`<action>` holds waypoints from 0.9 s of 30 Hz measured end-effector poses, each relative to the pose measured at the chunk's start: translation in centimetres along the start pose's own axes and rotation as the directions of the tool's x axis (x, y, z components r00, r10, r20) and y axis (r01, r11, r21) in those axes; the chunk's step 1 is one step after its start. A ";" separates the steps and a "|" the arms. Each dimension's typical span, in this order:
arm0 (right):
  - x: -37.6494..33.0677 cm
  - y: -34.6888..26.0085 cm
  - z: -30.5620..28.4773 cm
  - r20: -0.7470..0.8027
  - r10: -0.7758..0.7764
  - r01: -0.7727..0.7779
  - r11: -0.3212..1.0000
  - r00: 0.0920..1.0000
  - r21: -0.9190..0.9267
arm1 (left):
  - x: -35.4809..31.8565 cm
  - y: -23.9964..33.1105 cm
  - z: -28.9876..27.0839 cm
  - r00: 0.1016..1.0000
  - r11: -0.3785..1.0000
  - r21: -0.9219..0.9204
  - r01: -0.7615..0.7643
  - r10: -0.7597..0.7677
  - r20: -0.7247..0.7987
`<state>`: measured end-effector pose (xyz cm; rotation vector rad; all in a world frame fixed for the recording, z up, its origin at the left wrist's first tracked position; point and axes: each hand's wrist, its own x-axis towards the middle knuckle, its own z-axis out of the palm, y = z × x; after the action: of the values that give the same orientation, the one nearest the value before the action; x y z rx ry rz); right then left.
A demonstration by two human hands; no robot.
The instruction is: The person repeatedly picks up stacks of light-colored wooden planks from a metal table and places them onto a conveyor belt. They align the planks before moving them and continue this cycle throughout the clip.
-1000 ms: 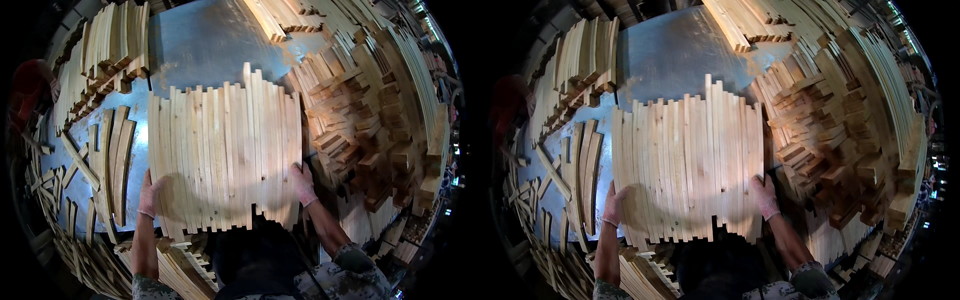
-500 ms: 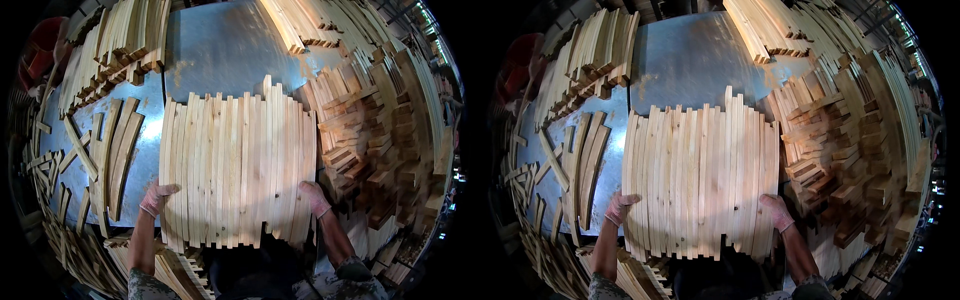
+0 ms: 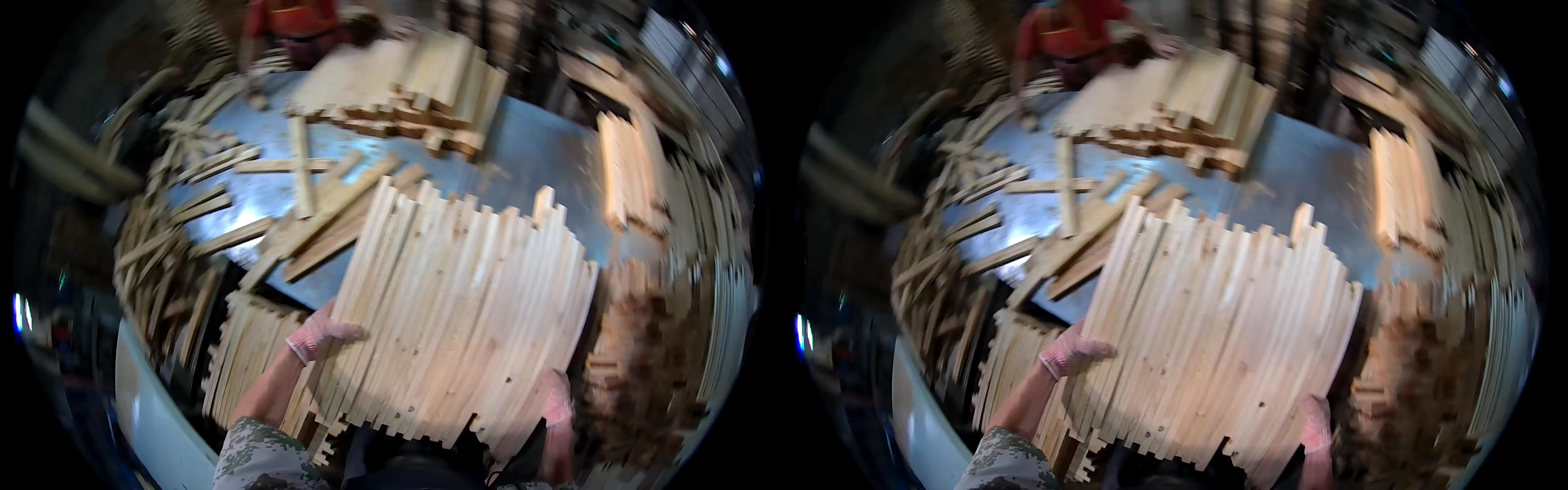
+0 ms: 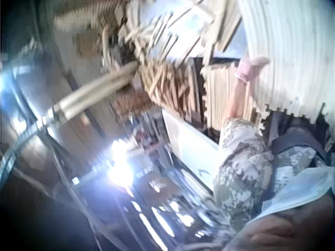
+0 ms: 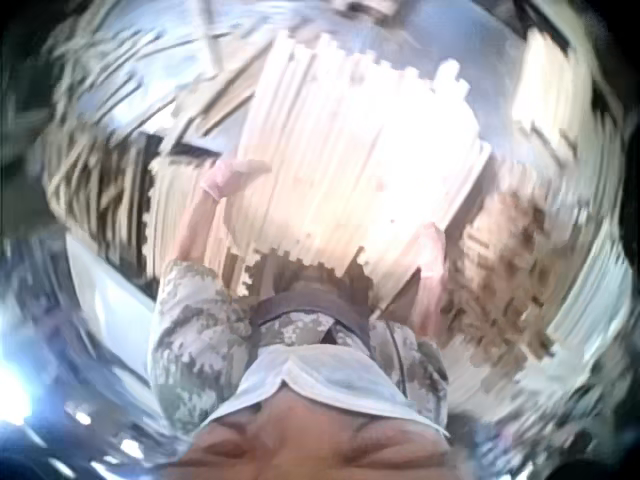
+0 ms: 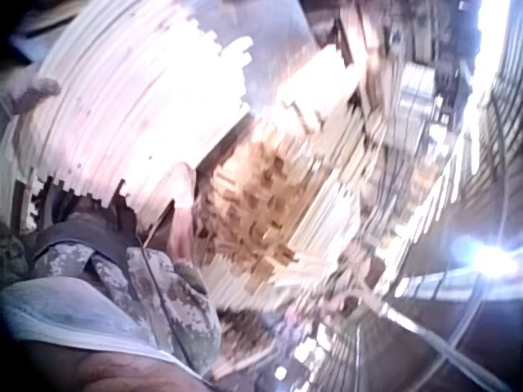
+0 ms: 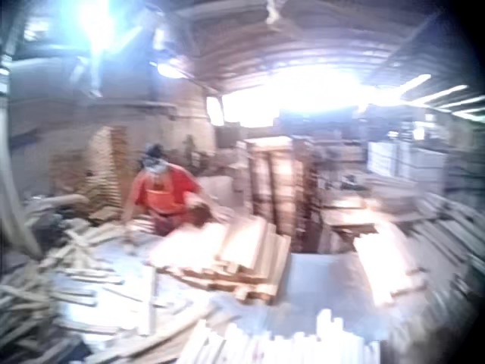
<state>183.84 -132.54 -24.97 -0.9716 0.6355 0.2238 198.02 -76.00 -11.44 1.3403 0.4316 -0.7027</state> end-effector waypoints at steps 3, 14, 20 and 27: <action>1.9 -2.2 2.9 0.163 0.009 0.022 0.981 0.987 -0.191 | -8.4 -1.3 -1.0 0.975 0.985 -0.033 -0.171 0.165 -0.148; -7.7 -6.2 23.5 0.634 0.285 0.031 0.898 0.718 -0.439 | -41.7 -16.2 1.6 0.674 0.877 -0.177 -0.447 0.200 -0.711; -17.1 0.4 35.6 0.758 0.443 0.087 0.835 0.478 -0.543 | -57.3 -26.5 3.7 0.529 0.746 -0.218 -0.630 0.207 -0.823; -33.4 15.7 43.8 0.730 0.634 0.205 0.703 0.255 -0.681 | -76.1 -42.8 2.4 0.379 0.575 -0.260 -0.776 0.096 -0.920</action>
<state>167.72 -84.36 1.51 -1.1916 -0.5751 1.3454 113.53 -65.33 7.74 0.8894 0.9168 0.7109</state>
